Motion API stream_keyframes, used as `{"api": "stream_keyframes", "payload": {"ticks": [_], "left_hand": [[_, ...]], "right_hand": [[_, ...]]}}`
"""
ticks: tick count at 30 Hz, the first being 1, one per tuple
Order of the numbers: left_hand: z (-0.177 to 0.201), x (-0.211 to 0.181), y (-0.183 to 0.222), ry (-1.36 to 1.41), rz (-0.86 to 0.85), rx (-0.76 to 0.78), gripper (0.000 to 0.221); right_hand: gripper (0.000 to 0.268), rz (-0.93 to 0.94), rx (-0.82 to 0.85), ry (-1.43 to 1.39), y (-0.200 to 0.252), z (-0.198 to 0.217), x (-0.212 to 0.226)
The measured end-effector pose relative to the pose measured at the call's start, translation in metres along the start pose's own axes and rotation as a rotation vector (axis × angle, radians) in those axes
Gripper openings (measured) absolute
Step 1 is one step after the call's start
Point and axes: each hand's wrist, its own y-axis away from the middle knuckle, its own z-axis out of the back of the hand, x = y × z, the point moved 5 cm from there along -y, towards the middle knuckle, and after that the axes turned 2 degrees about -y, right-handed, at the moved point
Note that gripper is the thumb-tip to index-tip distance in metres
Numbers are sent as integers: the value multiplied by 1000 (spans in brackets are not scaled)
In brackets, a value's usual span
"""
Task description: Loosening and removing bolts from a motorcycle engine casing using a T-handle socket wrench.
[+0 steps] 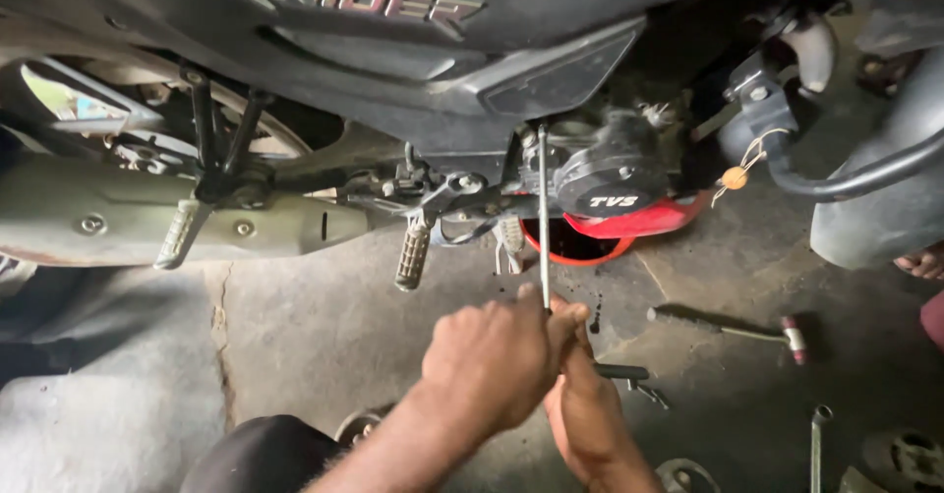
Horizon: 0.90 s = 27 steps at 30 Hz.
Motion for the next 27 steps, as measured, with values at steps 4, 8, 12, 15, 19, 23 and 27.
{"api": "stream_keyframes", "payload": {"ticks": [4, 8, 12, 15, 19, 23, 27], "left_hand": [[-9, -3, 5, -33, -110, -81, 62], [-5, 3, 1, -35, -51, -89, 51], [-23, 13, -9, -27, 13, -93, 40], [-26, 16, -12, 23, 25, -76, 37], [-29, 20, -16, 38, -11, -67, 35], [-22, 21, -16, 82, -87, -225, 37], [-25, 22, -14, 109, -27, -113, 36]], "right_hand": [[73, -123, 243, -81, 4, 3, 9], [100, -143, 901, -659, 17, -15, 21], [111, -291, 625, -677, -11, -26, 7], [89, -280, 696, -650, -20, -49, 17], [31, -287, 666, -741, -37, -34, 5], [21, -276, 593, -762, -44, -35, 5], [20, -375, 505, -832, -42, -31, 2]]}}
